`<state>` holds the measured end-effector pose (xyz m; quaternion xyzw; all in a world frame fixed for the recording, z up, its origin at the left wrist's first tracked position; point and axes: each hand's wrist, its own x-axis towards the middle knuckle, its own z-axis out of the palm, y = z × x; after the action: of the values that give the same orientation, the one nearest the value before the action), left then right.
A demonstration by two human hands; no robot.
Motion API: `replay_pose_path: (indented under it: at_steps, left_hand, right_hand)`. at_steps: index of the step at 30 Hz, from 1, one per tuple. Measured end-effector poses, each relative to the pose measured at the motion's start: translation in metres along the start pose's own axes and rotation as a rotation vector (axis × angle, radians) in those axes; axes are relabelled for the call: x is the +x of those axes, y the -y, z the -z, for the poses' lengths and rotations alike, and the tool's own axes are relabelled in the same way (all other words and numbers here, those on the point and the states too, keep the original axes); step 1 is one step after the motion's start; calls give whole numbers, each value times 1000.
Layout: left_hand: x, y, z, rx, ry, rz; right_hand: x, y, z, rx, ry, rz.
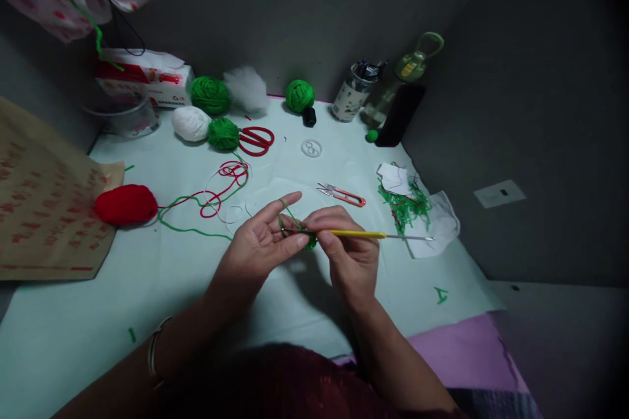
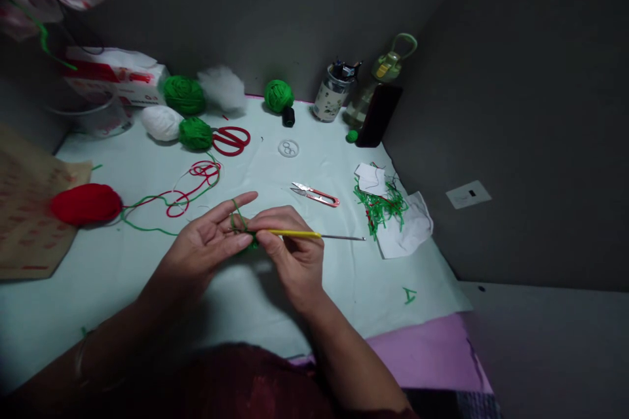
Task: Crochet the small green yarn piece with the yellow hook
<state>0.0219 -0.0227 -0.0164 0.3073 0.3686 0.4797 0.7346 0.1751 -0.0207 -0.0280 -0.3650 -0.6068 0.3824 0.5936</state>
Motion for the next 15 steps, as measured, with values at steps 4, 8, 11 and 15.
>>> replay_pose_path:
  at_steps: [4,8,11,15]
  left_hand:
    - [1,-1,0,47,3,6]
    - [1,0,-1,3,-42,-11]
    - [0,1,-1,-22,-76,-33]
    - [-1,-1,-2,-16,-89,-32]
  right_hand:
    - [0,1,1,-48,-16,4]
    - [-1,-3,-1,93,-100,-77]
    - [0,-6,-2,233,-96,-175]
    - [4,-5,-2,311,-103,-254]
